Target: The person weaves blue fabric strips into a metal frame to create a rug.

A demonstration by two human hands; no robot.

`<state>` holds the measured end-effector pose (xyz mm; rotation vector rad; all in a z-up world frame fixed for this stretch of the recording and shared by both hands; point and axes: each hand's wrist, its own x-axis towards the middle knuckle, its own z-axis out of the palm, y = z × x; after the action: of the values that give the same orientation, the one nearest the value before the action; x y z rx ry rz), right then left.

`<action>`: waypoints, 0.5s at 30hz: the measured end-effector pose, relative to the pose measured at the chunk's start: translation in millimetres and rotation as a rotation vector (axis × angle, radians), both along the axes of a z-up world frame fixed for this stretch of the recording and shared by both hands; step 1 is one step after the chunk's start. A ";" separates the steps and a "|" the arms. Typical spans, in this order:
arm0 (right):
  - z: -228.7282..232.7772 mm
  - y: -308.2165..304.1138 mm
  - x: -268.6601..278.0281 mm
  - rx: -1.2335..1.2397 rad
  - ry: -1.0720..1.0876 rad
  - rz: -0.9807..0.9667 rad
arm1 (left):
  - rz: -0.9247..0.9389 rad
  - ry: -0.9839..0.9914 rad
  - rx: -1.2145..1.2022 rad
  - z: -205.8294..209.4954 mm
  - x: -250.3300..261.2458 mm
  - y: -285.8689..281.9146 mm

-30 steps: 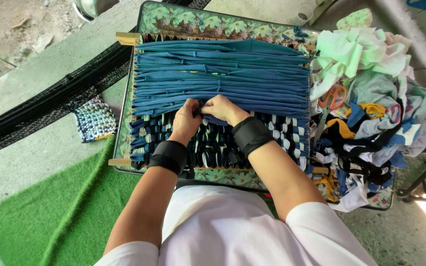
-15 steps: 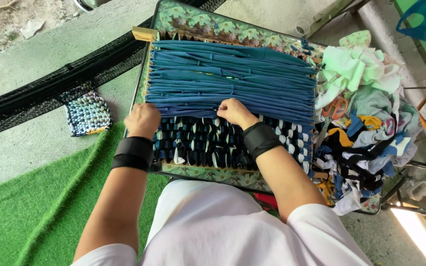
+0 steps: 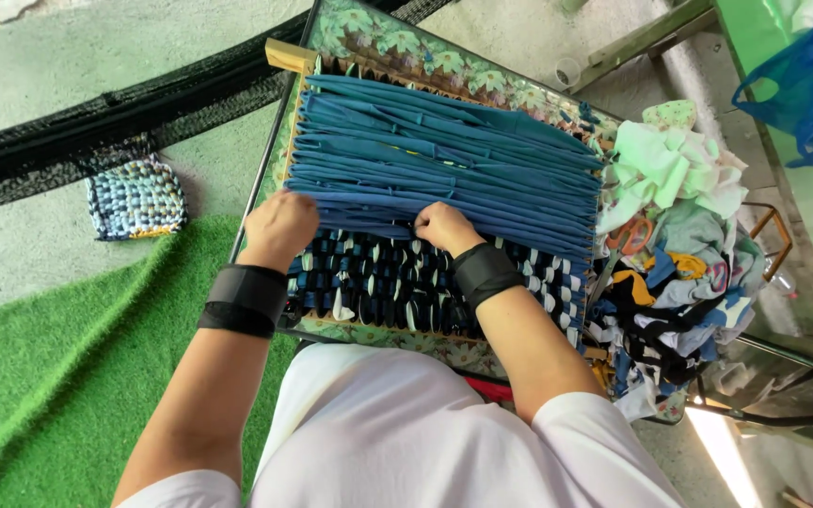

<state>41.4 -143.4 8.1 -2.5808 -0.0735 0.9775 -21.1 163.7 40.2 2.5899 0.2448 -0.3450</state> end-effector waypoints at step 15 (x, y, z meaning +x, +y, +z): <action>103.6 -11.5 -14.4 0.918 -0.185 -0.404 | -0.114 -0.057 -0.190 -43.4 23.5 -141.3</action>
<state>27.0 -154.9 111.7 -1.7236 -0.0338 0.3984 2.4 22.4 -3.1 2.4264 0.0412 -0.3181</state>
